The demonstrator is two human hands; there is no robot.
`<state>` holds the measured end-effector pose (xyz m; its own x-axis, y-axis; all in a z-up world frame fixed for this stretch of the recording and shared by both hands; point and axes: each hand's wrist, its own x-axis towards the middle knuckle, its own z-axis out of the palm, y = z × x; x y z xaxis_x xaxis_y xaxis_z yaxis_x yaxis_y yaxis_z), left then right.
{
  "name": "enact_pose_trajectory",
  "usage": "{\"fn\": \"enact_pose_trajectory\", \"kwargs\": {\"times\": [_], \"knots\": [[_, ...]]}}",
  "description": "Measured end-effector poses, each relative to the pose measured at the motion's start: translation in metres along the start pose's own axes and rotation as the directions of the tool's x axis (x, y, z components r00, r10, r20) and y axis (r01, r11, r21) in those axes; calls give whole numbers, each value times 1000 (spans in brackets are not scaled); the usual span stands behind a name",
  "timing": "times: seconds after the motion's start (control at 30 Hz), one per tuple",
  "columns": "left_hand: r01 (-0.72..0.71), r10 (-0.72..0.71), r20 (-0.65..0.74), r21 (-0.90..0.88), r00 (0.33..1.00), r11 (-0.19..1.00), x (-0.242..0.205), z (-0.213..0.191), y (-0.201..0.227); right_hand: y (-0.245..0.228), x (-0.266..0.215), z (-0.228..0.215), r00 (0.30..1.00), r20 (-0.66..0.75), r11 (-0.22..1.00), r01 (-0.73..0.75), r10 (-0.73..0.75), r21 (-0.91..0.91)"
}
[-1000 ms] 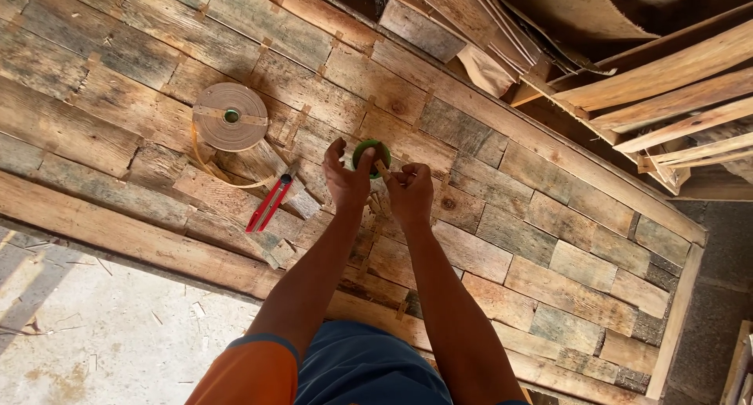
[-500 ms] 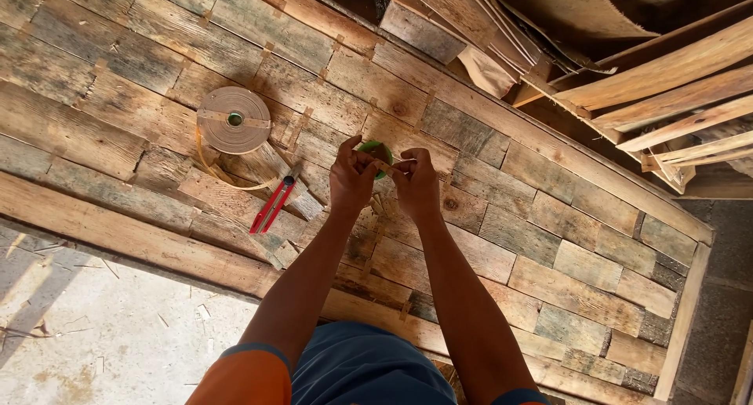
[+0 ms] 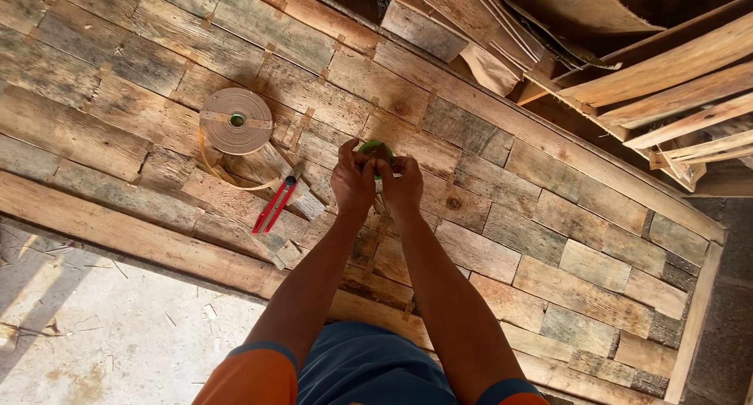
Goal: Sort and place small wooden sticks into a container at a workbench.
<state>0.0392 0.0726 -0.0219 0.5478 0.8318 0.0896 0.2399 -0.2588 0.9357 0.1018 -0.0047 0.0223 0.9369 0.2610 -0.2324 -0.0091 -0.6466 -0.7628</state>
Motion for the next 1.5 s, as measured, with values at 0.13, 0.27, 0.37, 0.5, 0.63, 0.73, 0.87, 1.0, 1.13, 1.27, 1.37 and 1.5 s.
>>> {"fn": "enact_pose_trajectory", "kwargs": {"times": [0.13, 0.27, 0.37, 0.5, 0.63, 0.73, 0.87, 1.0, 1.13, 1.27, 1.37, 1.5], "knots": [[48, -48, 7, -6, 999, 999, 2, -2, 7, 35, 15, 14, 998, -30, 994, -47, 50, 102], [296, -293, 47, -221, 955, 929, 1, -7, 12, 34, 15, 3, 993, -35, 979, -100, 108, 180], [387, -383, 67, -264, 921, 884, -11, -21, 37, 9, -4, -22, 994, 17, 966, -106, 105, 235], [451, -472, 86, -483, 877, 750, -36, -18, 58, 28, -16, -38, 981, 188, 915, -109, 37, 389], [416, -450, 106, -607, 887, 677, -63, 0, 57, 51, -17, -51, 981, 192, 872, -79, -18, 483], [367, -389, 98, -595, 916, 715, -81, 10, 48, 68, -11, -68, 980, 197, 867, -70, -33, 494], [391, -350, 176, -388, 920, 834, -112, 5, 37, 82, 21, -115, 982, 164, 975, 53, -89, 214], [318, -313, 349, 44, 883, 947, -143, -42, 51, 118, 88, -158, 959, 131, 948, 271, -251, -166], [215, -254, 384, 142, 888, 966, -180, -65, 43, 126, 150, -171, 953, 277, 913, 220, -126, -343], [113, -215, 425, 252, 879, 961, -195, -65, 32, 132, 193, -157, 918, 393, 866, 239, -54, -440], [35, -155, 440, 268, 885, 963, -189, -52, 41, 127, 201, -153, 915, 401, 863, 238, -46, -446], [-205, 45, 492, 277, 870, 939, -163, -16, 51, 146, 222, -143, 908, 415, 860, 263, -67, -438]]}}
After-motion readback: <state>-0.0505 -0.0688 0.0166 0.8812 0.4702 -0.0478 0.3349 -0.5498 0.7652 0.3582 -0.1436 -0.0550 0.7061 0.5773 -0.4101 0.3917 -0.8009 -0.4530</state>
